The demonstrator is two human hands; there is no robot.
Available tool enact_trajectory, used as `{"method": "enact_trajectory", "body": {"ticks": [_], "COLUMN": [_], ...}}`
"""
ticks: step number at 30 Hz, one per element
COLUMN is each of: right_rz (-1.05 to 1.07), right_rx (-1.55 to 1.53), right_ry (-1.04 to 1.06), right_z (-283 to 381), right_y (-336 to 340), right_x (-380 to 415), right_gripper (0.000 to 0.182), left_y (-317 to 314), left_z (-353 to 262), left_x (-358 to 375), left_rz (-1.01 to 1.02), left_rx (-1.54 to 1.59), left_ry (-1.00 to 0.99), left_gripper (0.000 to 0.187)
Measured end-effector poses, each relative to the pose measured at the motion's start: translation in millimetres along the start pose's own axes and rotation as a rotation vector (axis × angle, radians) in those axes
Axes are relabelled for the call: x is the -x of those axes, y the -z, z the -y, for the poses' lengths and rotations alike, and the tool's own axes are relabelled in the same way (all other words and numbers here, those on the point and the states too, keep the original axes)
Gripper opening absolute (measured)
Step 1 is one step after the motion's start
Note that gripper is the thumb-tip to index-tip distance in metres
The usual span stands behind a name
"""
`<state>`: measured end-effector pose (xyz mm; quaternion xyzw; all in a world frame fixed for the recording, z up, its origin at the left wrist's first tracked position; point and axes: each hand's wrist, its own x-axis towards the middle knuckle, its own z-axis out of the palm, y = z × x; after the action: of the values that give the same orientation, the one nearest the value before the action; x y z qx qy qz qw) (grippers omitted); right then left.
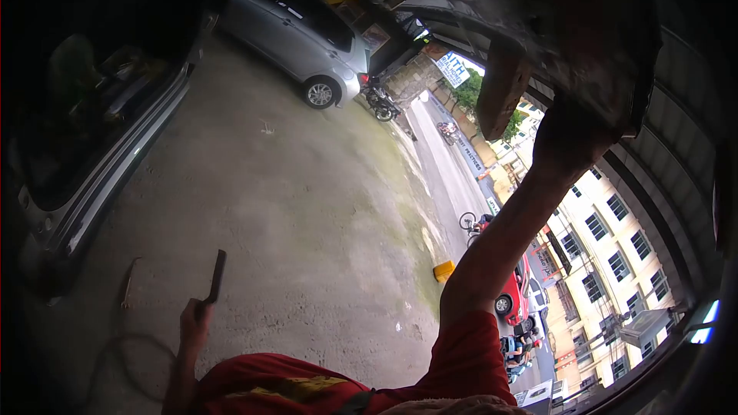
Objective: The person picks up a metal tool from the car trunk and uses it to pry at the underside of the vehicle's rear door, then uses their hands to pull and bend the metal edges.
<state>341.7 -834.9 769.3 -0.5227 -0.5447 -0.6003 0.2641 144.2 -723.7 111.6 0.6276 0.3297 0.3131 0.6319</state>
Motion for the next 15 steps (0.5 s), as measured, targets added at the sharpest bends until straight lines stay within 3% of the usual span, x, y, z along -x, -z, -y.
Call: {"method": "enact_trajectory", "body": {"ticks": [2, 4, 5, 7, 15], "right_rz": [0.08, -0.058, -0.048, -0.118, -0.116], "right_rx": [0.173, -0.784, -0.776, -1.229, -1.077], "right_ry": [0.089, -0.164, -0.151, -0.181, -0.009], "right_z": [1.2, 10.5, 6.4, -2.2, 3.6], "right_y": [-0.6, -8.7, -9.3, -10.9, -23.7], "right_x": [-7.4, -3.9, -4.3, 1.0, 12.3], "right_gripper": [0.072, 0.08, 0.08, 0.084, 0.073], "left_y": [-26.7, -54.7, -67.0, -93.2, -131.2], "left_z": [5.7, 9.6, 5.5, 1.4, -45.6], "left_x": [-11.2, -20.8, -24.8, -32.1, -43.3], "left_rz": [0.015, 0.056, 0.062, 0.088, 0.194], "left_rx": [0.048, 0.084, 0.1, 0.153, 0.225], "left_ry": [-0.038, -0.029, -0.032, -0.056, -0.061], "left_gripper": [0.03, 0.029, 0.029, 0.028, 0.024]}}
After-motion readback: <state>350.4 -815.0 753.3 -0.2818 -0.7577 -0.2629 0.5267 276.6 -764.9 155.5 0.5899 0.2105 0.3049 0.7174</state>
